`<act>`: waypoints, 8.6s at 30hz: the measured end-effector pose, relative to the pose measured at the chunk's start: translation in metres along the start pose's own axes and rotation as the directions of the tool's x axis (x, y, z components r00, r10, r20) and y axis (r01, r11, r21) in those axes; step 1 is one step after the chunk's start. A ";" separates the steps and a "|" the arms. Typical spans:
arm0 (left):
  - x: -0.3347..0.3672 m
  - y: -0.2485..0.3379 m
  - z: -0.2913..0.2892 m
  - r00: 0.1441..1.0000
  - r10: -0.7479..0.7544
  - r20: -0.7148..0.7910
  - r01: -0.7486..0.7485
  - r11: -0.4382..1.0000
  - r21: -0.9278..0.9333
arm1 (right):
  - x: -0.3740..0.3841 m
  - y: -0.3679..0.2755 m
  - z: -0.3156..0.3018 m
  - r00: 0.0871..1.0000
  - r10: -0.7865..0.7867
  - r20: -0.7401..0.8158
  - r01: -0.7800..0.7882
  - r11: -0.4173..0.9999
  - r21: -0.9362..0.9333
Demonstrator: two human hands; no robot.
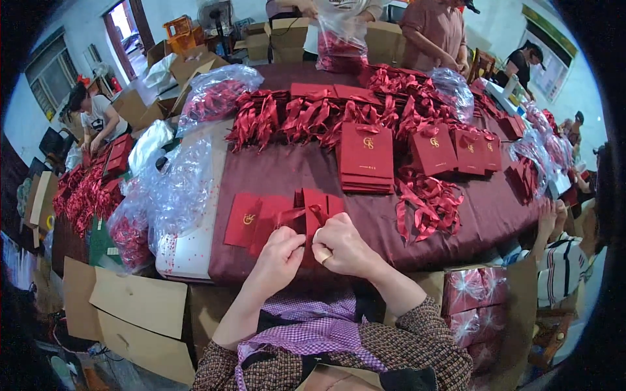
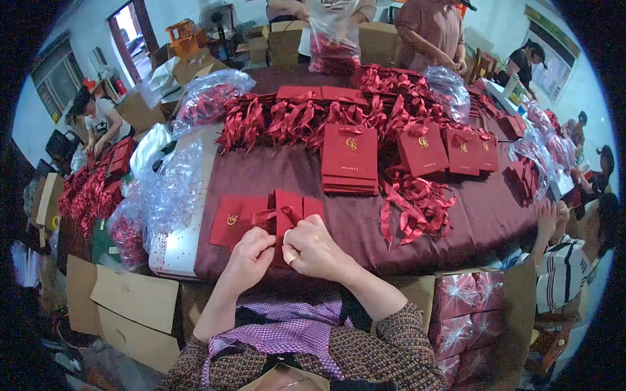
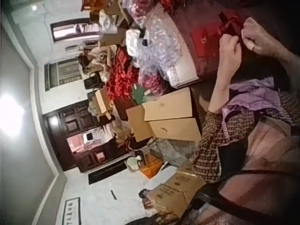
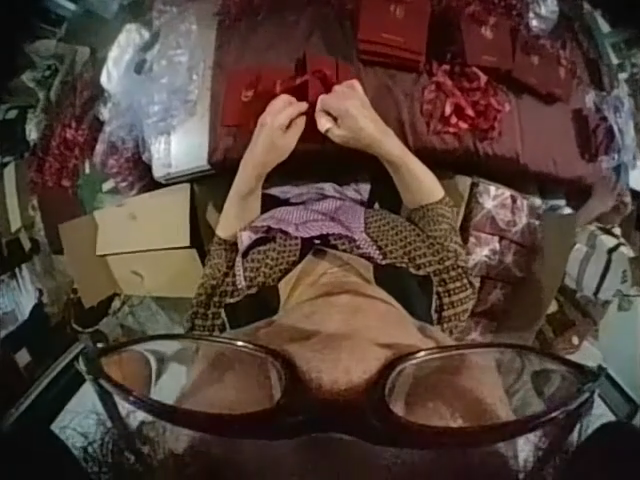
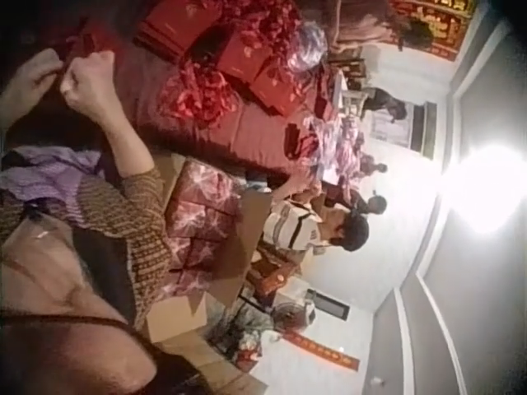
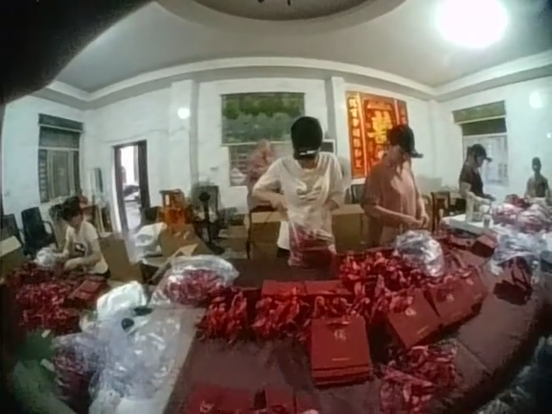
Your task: The person puts on eyeglasses, then attaches ribbon handles to small gift bags by threading ribbons through them by hand.
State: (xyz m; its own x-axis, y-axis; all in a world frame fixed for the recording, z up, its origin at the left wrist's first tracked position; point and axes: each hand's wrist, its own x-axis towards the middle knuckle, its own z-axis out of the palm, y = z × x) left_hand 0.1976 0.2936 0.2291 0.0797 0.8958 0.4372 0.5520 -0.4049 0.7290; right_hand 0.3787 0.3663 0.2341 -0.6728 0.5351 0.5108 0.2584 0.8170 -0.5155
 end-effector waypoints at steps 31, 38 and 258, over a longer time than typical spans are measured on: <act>-0.015 -0.033 -0.063 0.929 -0.322 0.184 0.273 0.259 -0.927 | -0.009 -0.014 -0.022 0.906 -0.422 0.042 0.390 0.867 0.310; -0.031 -0.049 -0.038 0.816 -0.544 -0.197 0.313 0.702 -0.639 | -0.003 0.010 -0.020 0.952 -0.285 -0.113 0.294 0.953 0.070; -0.006 -0.044 -0.005 0.832 -0.515 0.206 0.551 0.721 -0.420 | -0.043 0.022 0.036 0.981 0.030 -0.194 -0.021 0.999 0.049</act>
State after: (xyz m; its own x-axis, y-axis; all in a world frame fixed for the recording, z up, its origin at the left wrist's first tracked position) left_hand 0.1688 0.3053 0.1970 -0.0469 0.9916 -0.1202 0.0933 0.1241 0.9879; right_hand 0.3886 0.3534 0.1755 -0.5177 0.5908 0.6188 0.2384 0.7943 -0.5589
